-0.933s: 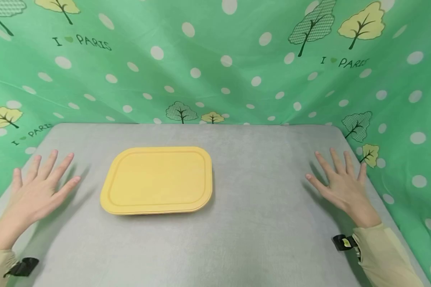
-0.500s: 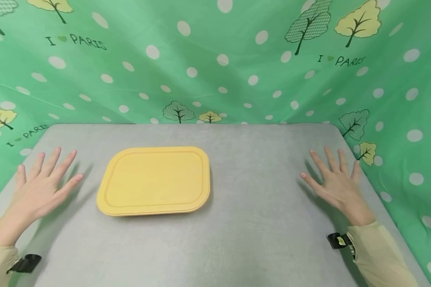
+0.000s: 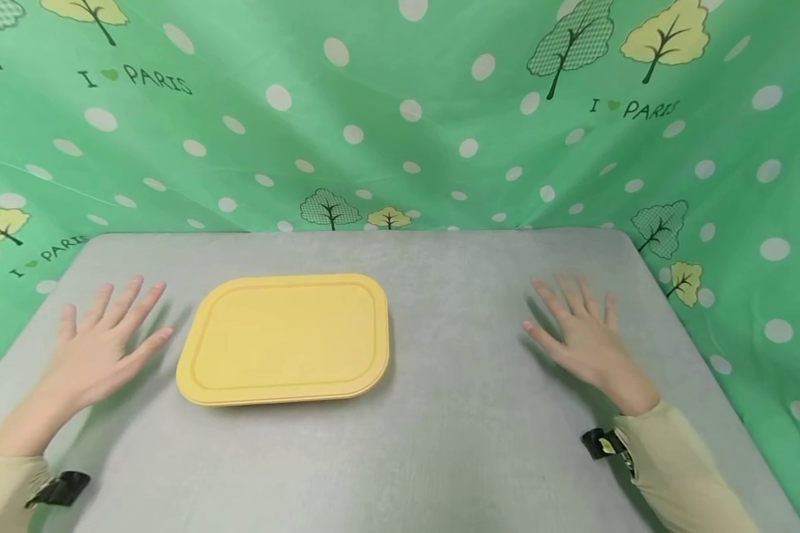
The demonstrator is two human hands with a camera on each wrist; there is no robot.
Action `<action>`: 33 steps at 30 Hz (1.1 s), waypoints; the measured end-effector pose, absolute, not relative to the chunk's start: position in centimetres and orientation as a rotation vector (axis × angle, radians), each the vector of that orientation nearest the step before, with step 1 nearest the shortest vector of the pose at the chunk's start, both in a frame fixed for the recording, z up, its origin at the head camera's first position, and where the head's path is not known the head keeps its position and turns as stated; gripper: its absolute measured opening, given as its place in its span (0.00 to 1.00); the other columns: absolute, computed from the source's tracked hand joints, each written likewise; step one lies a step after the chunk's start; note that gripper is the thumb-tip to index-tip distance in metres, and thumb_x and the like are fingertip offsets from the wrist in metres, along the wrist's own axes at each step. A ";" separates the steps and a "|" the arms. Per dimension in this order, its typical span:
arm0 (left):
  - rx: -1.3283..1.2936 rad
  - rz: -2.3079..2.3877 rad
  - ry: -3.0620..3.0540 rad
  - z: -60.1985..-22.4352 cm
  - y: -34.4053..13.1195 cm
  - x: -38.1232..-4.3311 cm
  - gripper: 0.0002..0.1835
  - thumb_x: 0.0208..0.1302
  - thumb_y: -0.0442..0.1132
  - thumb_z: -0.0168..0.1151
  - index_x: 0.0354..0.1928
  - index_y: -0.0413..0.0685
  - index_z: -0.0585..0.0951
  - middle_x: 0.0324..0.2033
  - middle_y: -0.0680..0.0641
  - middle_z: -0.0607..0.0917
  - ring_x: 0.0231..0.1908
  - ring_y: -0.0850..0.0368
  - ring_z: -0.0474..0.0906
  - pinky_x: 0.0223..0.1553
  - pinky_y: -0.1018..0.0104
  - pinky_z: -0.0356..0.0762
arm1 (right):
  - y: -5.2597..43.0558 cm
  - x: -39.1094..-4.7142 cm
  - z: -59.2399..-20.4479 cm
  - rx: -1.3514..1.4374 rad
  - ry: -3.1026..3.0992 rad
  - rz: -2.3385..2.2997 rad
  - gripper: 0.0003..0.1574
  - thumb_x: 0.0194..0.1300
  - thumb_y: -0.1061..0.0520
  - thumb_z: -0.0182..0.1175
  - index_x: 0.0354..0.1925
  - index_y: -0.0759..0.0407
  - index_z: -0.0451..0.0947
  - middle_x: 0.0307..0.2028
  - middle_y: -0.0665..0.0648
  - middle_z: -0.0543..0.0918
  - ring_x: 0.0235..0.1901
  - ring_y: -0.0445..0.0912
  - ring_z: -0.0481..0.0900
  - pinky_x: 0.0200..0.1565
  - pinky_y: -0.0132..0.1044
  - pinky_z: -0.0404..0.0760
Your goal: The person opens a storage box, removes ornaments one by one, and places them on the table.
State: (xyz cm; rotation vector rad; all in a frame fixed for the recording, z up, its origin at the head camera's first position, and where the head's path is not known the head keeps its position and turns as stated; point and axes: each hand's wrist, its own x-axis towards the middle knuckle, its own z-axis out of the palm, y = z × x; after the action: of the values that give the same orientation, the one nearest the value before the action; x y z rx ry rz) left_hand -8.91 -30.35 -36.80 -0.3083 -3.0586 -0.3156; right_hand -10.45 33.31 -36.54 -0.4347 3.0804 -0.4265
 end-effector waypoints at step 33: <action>-0.816 -1.729 -2.938 -37.1 -28.9 -7.9 0.40 0.73 0.33 0.52 0.77 0.62 0.43 0.75 0.47 0.44 0.65 0.75 0.55 0.57 0.82 0.58 | 17.0 -9.9 -37.1 -0.948 2.591 -1.082 0.46 0.72 0.45 0.55 0.76 0.56 0.45 0.74 0.57 0.52 0.72 0.49 0.48 0.68 0.48 0.52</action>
State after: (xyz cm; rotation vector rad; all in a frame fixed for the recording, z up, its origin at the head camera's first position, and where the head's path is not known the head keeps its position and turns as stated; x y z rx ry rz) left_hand -7.86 -28.94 -37.11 -0.8156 -2.9385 -1.7286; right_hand -9.89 17.01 -37.06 -0.9478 2.5913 -1.0822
